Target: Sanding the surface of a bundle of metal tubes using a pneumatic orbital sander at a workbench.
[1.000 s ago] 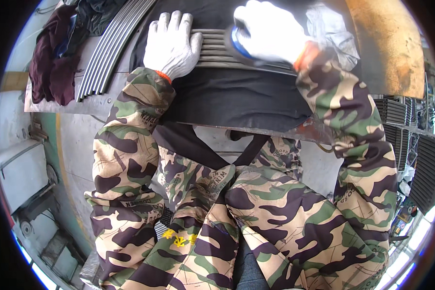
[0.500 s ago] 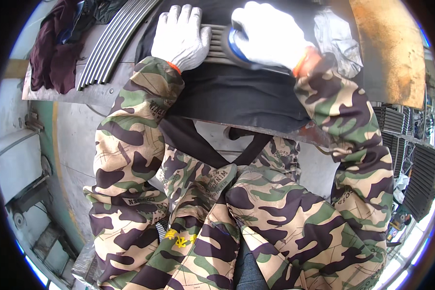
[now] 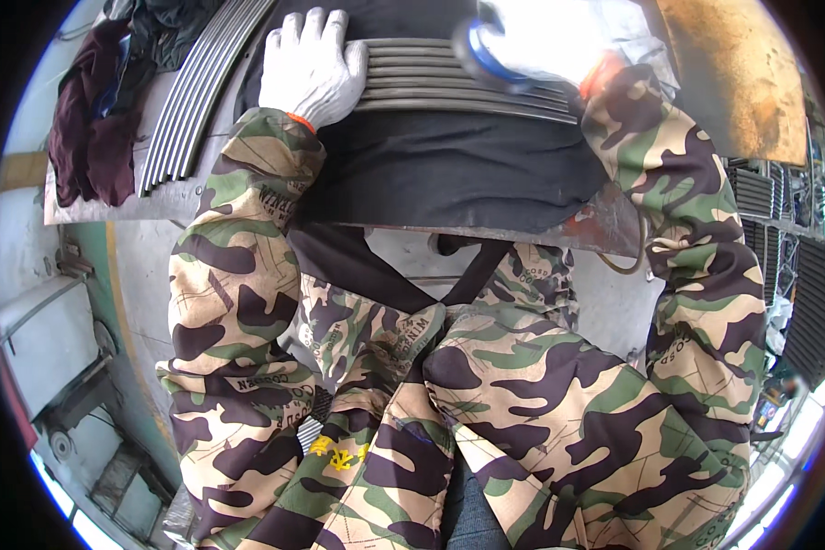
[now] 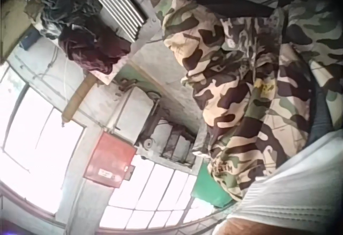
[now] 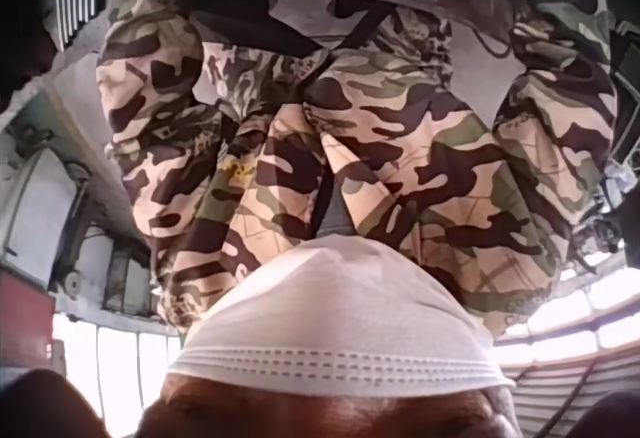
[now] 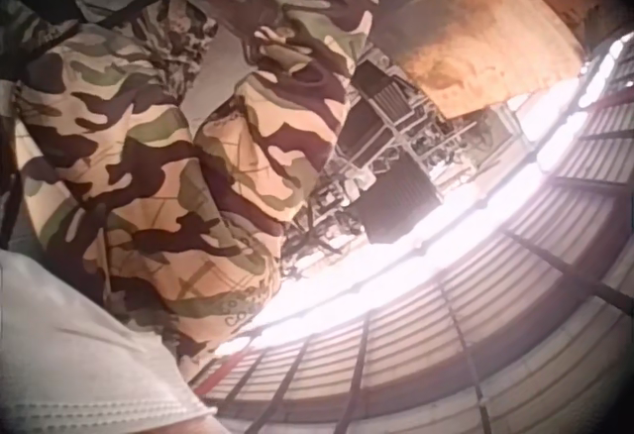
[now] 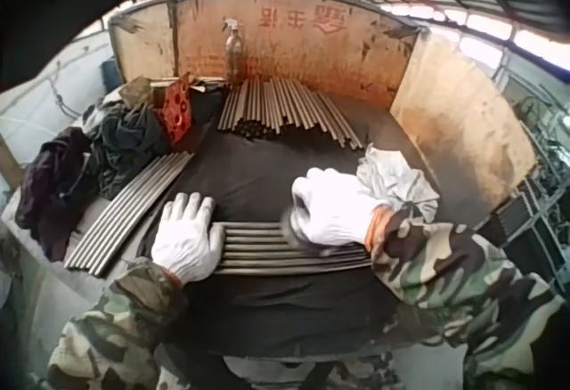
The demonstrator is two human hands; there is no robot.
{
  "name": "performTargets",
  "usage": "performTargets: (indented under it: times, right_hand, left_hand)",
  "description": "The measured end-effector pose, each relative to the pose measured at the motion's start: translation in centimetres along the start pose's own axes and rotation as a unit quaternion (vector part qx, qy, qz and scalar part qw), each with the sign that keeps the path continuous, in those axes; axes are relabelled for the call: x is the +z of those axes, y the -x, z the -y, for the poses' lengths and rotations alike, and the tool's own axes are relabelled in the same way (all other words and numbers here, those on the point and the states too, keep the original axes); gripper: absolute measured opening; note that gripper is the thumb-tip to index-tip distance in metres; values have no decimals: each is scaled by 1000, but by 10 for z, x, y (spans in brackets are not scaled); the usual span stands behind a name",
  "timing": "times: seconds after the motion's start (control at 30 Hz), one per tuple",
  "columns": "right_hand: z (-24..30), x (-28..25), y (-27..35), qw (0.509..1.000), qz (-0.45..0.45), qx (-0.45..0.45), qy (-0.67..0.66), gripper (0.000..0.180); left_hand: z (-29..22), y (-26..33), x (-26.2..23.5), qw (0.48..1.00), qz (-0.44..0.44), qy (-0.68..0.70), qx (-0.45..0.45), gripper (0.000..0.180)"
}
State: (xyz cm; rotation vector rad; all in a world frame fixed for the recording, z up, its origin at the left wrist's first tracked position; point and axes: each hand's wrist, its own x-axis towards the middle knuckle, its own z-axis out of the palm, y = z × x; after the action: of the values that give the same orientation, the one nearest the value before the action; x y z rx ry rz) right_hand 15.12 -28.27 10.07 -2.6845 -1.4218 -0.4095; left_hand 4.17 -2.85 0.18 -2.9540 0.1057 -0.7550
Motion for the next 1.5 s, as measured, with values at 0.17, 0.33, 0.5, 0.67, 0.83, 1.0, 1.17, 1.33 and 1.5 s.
performTargets:
  times: [0.17,0.33,0.5,0.67,0.83,1.0,1.17,1.33,1.5]
  right_hand:
    - [-6,-2,25,998,-28,-45,-33,20]
    - [-2,11,7,998,-54,-33,-10,20]
    - [3,3,16,999,-18,-18,-41,18]
    - [27,1,-16,999,0,-20,-47,23]
    - [15,10,-21,998,-26,-33,-44,24]
    - [-25,9,-3,999,-28,18,-16,23]
    - [-42,-7,44,999,4,9,-40,23]
    - [-55,0,49,997,-66,-39,-24,24]
    - [-39,-7,55,999,-17,-19,-32,22]
  left_hand:
    - [2,-10,15,1000,-3,-29,4,37]
    - [25,-3,19,995,-37,-64,64,37]
    - [-1,-17,26,984,-73,-71,149,22]
    - [20,-2,7,988,-59,-95,109,18]
    - [19,-9,14,979,-50,-122,153,23]
    - [20,-7,18,988,-35,-97,114,24]
    - [21,-11,15,983,-25,-125,135,26]
    - [30,-12,18,978,1,-146,150,27]
    - [35,-7,19,973,9,-161,168,29]
